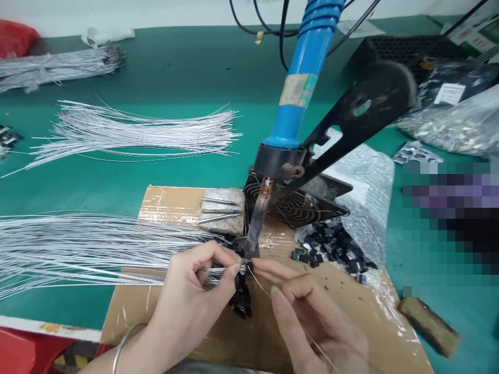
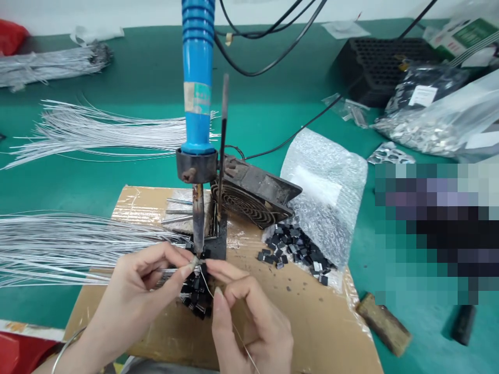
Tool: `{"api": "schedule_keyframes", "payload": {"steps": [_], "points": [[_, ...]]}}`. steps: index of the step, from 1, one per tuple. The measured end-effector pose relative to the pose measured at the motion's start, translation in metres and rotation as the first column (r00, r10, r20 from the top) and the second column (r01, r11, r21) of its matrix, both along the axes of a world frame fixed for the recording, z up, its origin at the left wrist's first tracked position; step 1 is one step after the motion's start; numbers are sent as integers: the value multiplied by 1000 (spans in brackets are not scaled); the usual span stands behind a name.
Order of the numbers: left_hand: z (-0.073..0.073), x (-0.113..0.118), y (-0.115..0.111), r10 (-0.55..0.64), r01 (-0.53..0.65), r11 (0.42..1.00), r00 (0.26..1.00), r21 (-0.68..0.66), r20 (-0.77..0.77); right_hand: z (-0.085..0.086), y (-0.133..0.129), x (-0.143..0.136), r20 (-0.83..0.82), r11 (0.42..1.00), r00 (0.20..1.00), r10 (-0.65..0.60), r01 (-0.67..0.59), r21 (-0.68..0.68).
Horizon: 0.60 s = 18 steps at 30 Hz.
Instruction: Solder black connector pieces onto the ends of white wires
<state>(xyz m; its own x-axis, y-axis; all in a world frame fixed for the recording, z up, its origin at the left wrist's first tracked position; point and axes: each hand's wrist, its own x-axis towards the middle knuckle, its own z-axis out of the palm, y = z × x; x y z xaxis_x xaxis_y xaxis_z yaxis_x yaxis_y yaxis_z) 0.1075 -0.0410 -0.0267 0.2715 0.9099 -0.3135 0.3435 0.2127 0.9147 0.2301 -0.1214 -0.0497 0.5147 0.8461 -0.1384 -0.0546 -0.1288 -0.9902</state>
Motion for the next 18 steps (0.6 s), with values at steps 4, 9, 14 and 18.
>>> {"api": "schedule_keyframes", "payload": {"steps": [4, 9, 14, 18], "points": [[0, 1, 2, 5, -5, 1000, 1000, 1, 14, 4, 5, 0, -73, 1000, 997, -13, 12, -21], [1, 1, 6, 16, -16, 1000, 1000, 22, -6, 4, 11, 2, -117, 1000, 993, -11, 8, -25], [3, 3, 9, 4, -4, 1000, 1000, 21, -12, 4, 13, 6, -147, 998, 989, -3, -7, -64], [4, 5, 12, 11, -11, 1000, 1000, 12, 14, 3, 14, 9, -171, 997, 985, -3, -10, -74]]}}
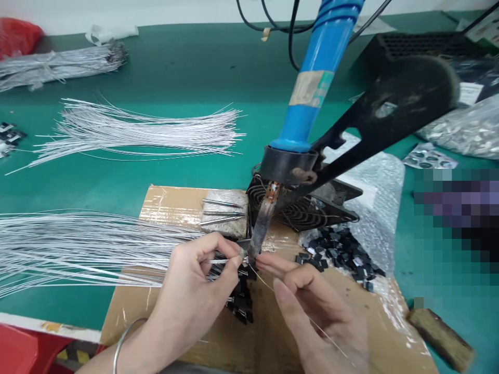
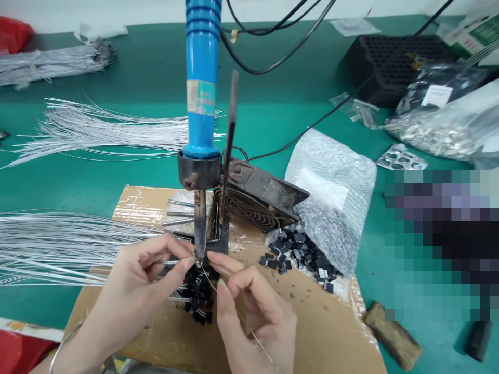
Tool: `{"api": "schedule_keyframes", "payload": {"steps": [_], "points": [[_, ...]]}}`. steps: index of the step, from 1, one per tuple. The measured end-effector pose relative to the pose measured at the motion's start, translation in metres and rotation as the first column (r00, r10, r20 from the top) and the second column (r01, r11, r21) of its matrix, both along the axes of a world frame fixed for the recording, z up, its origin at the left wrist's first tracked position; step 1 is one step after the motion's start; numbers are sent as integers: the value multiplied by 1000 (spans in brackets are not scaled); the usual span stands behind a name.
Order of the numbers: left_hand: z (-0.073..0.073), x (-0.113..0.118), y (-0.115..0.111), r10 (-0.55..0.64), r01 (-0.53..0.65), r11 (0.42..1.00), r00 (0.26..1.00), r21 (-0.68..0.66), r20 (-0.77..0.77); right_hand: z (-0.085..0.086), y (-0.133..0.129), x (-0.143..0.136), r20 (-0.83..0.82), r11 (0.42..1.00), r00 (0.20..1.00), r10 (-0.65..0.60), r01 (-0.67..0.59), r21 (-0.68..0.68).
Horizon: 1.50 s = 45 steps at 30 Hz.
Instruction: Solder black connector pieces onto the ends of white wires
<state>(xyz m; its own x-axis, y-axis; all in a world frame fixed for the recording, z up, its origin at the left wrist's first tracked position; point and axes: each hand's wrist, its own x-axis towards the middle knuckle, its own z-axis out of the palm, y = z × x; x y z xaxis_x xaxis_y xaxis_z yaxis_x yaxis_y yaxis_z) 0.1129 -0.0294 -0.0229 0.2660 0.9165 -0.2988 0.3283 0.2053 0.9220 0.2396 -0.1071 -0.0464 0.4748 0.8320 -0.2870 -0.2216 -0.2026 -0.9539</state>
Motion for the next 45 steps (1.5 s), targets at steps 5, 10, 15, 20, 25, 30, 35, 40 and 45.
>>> {"api": "schedule_keyframes", "payload": {"steps": [5, 10, 15, 20, 25, 30, 35, 40, 45], "points": [[0, 0, 1, 12, -12, 1000, 1000, 8, 17, 0, 1, 0, -24, 1000, 1000, -7, 7, -7], [2, -1, 0, 13, -13, 1000, 1000, 7, 27, 1, 1, -1, -14, 1000, 1000, -24, 24, 13], [2, 0, 0, 6, -6, 1000, 1000, 14, 24, 4, 1, -3, 1, 999, 999, -32, 32, 6], [2, -1, -1, 4, -4, 1000, 1000, 11, 21, 4, 1, -4, -11, 999, 999, -36, 36, 13], [3, -2, 0, -3, 4, 1000, 1000, 15, -9, 6, 1, -5, 19, 1000, 1000, -22, 22, 13], [6, -1, 1, -10, 10, 1000, 1000, 18, -16, 5, 1, -5, 10, 999, 999, -33, 33, 9], [6, -3, 0, -11, 12, 1000, 1000, 29, -18, 4, 1, -4, -14, 999, 999, -46, 46, 9], [3, -5, -2, -4, 4, 1000, 1000, 14, -15, 7, 2, -4, -8, 999, 999, -40, 40, -6], [2, -4, -1, -1, 1, 1000, 1000, 25, -7, 10, 3, -5, -16, 999, 999, -47, 47, -26]]}}
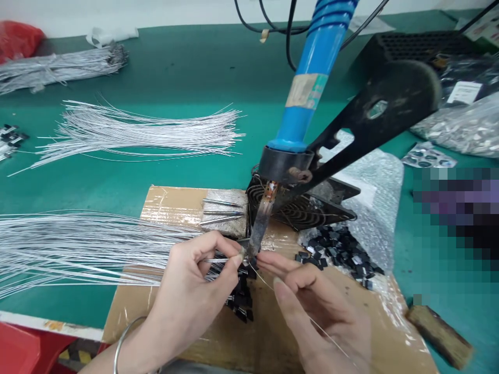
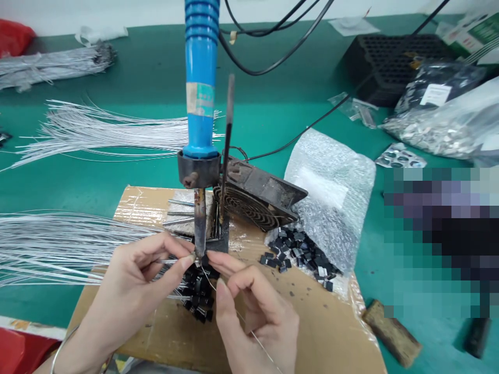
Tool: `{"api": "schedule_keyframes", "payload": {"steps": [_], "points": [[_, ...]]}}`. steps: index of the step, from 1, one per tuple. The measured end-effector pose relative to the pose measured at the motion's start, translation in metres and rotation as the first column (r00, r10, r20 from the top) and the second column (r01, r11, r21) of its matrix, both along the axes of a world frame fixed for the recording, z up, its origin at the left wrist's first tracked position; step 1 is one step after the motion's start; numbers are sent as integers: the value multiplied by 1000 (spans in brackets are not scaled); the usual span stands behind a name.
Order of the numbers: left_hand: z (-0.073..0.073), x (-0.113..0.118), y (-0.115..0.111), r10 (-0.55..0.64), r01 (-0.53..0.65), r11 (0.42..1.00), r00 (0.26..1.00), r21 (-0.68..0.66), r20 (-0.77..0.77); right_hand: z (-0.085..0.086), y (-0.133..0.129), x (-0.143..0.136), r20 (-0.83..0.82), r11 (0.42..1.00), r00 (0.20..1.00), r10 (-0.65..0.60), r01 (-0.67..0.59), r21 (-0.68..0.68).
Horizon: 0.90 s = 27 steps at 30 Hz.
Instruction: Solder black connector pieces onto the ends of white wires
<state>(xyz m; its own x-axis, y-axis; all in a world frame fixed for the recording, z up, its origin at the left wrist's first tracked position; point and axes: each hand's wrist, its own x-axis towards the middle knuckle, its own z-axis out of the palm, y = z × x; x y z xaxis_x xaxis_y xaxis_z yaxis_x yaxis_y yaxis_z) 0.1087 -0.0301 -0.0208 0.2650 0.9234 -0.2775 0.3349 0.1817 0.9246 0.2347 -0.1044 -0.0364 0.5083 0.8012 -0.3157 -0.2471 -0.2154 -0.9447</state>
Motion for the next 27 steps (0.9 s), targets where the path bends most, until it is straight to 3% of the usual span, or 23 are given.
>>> {"api": "schedule_keyframes", "payload": {"steps": [27], "points": [[1, 0, -2, -9, 10, 1000, 999, 12, -38, 0, 0, -4, 68, 999, 998, -4, 1, 46]]}}
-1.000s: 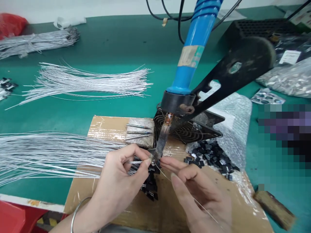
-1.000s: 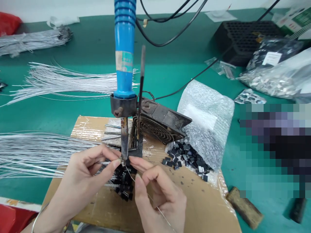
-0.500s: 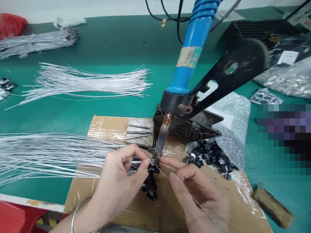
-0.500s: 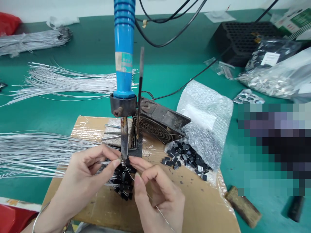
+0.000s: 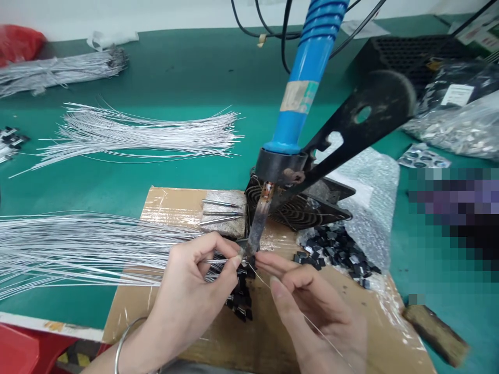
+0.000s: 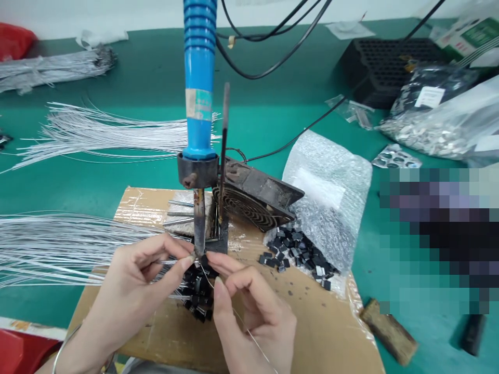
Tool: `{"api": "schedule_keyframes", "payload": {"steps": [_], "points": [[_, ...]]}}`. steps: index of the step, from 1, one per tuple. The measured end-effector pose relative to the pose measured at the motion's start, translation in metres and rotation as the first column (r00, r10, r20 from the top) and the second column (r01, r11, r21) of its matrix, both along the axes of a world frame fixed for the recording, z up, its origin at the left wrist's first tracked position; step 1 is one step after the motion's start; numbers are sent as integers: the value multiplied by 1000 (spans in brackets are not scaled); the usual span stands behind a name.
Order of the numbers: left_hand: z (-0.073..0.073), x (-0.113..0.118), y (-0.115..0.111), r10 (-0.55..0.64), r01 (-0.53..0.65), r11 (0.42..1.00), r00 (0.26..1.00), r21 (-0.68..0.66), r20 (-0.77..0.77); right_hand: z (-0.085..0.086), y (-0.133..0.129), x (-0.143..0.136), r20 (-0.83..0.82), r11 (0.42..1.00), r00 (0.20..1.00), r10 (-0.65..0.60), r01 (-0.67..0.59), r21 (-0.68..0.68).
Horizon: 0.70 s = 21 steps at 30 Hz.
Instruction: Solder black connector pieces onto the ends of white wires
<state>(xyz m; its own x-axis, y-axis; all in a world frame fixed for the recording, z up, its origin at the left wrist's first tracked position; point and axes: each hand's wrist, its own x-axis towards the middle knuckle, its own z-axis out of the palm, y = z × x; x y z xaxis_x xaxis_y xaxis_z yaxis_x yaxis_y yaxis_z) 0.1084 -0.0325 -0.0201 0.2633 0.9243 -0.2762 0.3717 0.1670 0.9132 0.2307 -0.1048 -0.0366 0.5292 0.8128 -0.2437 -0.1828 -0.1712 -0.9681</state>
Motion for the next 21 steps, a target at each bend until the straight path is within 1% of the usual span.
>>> {"api": "schedule_keyframes", "payload": {"steps": [5, 11, 17, 21], "points": [[-1, -1, -1, 1, -1, 1000, 1000, 11, 10, 1, 1, -2, -11, 1000, 1000, -17, 17, 9], [-2, 0, 0, 5, -5, 1000, 1000, -1, -22, 0, 0, 0, -23, 1000, 1000, -10, 10, 2], [1, 0, 1, -1, -1, 999, 999, -39, -49, 2, 0, 1, -34, 1000, 999, -1, 2, 5], [1, 1, 2, -1, 0, 999, 999, -40, -35, 3, 0, -1, -24, 1000, 1000, -1, 1, -1]]}}
